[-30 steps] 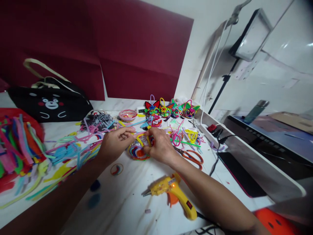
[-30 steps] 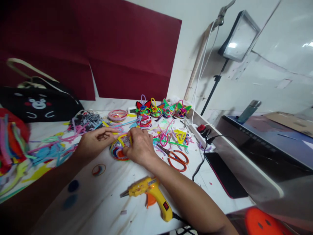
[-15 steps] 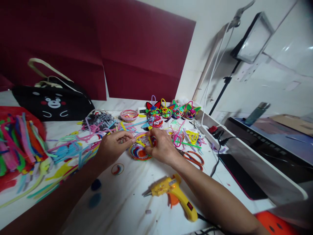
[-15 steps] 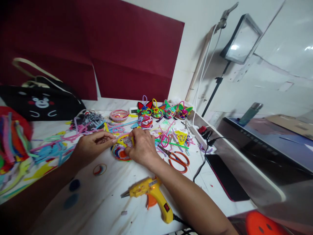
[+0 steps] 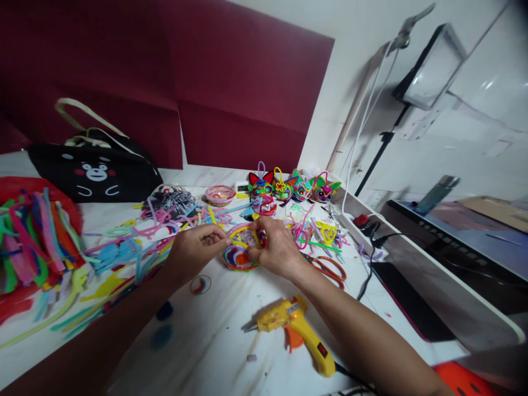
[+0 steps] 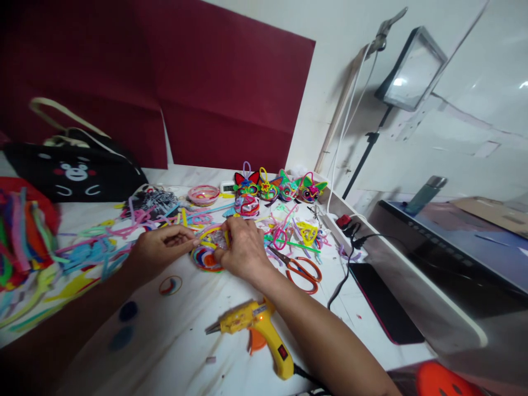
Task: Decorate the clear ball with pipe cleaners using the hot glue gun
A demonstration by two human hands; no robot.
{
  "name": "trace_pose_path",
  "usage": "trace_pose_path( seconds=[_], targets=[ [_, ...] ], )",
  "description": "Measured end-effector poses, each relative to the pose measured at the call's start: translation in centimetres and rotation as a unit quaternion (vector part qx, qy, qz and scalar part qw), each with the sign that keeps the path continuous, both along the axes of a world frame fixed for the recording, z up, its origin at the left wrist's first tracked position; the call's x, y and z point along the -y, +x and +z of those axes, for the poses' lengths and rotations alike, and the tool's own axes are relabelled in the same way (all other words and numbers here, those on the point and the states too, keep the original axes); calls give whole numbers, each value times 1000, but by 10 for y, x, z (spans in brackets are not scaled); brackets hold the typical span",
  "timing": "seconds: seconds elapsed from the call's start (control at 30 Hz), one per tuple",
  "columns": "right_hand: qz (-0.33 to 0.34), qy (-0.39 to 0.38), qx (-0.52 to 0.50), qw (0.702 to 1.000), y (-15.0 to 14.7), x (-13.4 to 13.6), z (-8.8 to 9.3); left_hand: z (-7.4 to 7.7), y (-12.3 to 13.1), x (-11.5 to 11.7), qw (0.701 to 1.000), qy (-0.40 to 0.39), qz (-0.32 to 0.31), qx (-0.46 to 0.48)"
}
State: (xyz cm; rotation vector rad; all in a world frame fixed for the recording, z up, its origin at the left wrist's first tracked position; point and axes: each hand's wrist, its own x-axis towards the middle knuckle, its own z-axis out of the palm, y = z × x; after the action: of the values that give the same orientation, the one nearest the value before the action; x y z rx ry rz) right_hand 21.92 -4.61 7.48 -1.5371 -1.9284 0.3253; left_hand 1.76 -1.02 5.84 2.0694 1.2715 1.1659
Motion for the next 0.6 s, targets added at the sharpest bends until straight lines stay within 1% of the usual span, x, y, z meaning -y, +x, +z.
trace_pose_path(
  seconds=[0.17,0.4,0.6],
  targets=[
    [-1,-4,-1,1000,0,0,0,-2,0,-1,1000,-5,-2,-6],
    [0,6,-1,1000,1,0,-1,-6,1,-2,1000,-24,0,17],
    [3,8,-8,1000,3,0,-3,-15,1,-8,993,-87,-23,71]
  ],
)
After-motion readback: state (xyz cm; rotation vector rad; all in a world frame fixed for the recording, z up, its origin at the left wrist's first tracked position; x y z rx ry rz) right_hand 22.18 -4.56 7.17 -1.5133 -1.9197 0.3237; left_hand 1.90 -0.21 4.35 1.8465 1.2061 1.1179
